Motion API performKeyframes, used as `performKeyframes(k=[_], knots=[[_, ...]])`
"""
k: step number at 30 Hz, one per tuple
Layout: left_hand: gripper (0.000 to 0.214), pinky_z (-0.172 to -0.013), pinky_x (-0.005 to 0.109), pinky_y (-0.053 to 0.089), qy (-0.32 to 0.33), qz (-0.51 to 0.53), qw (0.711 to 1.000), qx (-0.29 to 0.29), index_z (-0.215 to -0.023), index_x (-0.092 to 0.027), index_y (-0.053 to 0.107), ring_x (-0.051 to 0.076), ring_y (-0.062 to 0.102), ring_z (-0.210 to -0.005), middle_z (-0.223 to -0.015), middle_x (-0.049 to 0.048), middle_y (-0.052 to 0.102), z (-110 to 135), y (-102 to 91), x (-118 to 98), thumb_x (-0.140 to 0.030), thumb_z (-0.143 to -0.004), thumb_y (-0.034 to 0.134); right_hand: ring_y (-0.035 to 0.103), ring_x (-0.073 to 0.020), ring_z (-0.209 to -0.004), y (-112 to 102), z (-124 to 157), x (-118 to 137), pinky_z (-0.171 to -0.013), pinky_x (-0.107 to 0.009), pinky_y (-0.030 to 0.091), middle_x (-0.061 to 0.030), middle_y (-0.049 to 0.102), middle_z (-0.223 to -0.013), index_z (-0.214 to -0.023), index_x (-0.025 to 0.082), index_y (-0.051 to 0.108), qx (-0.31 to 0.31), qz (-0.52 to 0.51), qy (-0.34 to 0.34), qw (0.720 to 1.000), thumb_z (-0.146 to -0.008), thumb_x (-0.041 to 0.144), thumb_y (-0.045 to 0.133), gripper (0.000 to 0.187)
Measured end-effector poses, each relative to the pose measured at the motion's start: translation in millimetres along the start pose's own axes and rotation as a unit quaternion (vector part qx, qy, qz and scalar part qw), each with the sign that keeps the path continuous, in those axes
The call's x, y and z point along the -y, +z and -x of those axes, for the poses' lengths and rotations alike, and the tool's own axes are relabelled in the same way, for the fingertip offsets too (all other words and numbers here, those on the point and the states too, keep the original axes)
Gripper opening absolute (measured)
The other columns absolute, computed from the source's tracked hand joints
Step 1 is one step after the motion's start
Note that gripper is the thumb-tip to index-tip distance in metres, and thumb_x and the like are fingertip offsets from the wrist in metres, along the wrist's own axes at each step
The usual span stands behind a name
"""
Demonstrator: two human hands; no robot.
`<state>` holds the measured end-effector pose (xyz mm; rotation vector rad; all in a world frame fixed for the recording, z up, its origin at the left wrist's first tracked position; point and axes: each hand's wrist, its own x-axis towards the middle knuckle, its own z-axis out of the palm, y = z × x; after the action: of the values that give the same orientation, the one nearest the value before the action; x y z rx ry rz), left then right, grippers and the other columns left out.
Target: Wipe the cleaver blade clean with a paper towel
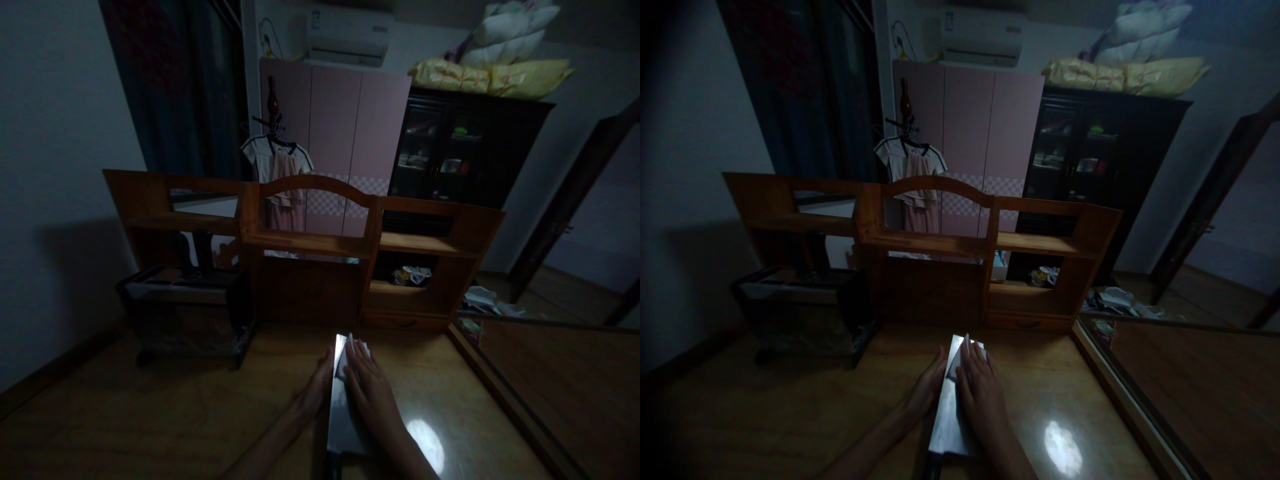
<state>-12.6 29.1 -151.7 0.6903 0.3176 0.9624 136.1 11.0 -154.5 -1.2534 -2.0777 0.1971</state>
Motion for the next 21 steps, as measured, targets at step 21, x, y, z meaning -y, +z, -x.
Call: performKeyframes(k=[21], knots=[[0.065, -0.113, 0.041, 0.022, -0.005, -0.021, 1.0, 0.02, -0.129, -0.009, 0.057, 0.031, 0.045, -0.128, -0.123, 0.014, 0.062, 5, 3.9, -3, -0.059, -0.091, 0.041, 0.028, -0.0249, -0.139, 7, 7, -18, -0.111, -0.049, 0.033, -0.0092, 0.028, -0.152, -0.149, 0.019, 0.023, -0.042, 0.045, 0.055, 0.997, -0.098, 0.033, 0.038, 0.055]])
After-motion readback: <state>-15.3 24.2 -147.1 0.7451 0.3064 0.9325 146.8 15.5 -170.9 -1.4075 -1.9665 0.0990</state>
